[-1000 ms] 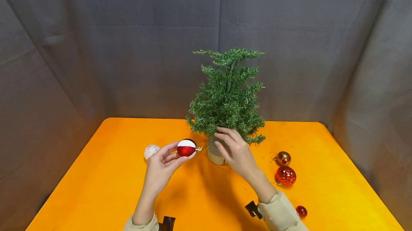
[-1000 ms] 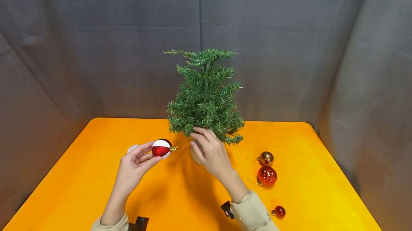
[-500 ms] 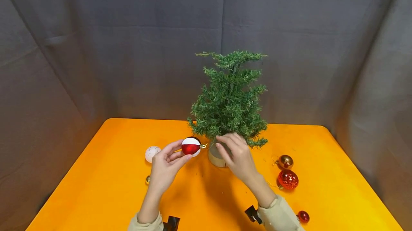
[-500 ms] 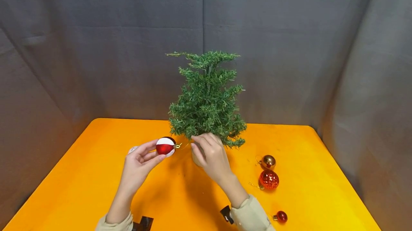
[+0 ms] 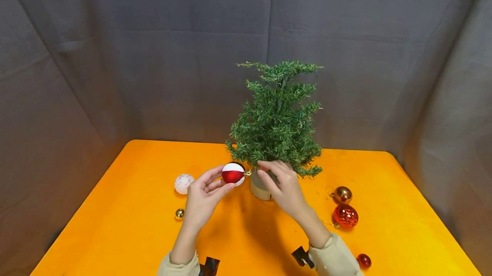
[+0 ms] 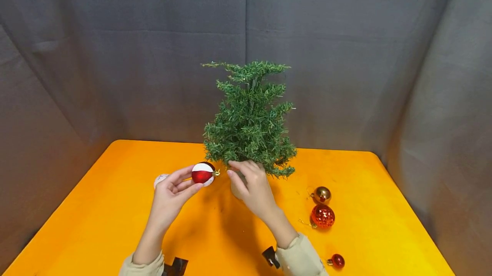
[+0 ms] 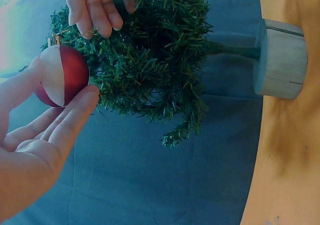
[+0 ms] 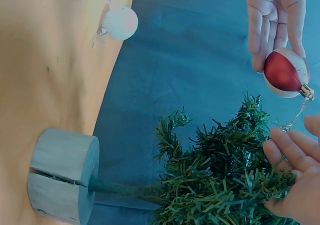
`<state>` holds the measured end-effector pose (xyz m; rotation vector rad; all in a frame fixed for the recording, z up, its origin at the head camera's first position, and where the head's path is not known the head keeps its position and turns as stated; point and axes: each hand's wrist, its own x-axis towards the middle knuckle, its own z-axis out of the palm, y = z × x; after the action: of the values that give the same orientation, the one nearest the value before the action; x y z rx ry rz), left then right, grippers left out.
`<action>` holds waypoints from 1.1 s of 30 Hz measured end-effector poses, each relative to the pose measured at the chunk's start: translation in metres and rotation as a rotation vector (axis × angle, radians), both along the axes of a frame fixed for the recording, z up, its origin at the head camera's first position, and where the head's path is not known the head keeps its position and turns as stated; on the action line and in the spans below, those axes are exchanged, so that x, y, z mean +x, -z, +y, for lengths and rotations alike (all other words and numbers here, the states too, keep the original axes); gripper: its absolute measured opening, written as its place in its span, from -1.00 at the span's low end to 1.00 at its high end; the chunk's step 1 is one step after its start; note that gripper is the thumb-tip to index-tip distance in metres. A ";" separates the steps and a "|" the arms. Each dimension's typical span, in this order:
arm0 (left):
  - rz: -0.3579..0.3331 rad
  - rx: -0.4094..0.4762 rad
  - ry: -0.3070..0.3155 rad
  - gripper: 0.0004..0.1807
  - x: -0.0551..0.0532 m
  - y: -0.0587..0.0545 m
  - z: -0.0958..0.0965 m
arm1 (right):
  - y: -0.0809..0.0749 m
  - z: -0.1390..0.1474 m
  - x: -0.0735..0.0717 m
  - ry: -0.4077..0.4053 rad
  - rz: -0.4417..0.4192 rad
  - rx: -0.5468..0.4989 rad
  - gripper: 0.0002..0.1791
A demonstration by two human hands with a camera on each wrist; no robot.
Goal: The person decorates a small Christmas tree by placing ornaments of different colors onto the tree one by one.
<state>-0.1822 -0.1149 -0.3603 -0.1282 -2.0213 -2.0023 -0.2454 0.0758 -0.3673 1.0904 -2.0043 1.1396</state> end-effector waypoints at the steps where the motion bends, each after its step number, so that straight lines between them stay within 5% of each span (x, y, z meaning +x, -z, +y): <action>1: 0.005 0.001 0.001 -0.49 0.000 0.000 0.000 | 0.000 0.000 0.000 -0.004 -0.016 -0.004 -0.77; 19: 0.057 0.112 0.084 -0.50 0.002 -0.003 0.005 | -0.010 0.002 0.006 -0.093 -0.295 -0.021 -0.73; 33: 0.072 0.113 0.104 -0.51 -0.001 0.002 0.012 | -0.017 0.004 0.005 -0.307 -0.641 -0.098 -0.72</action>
<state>-0.1833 -0.1030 -0.3622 -0.2820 -1.8893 -2.1367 -0.2408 0.0800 -0.3501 1.0982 -2.2518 1.9214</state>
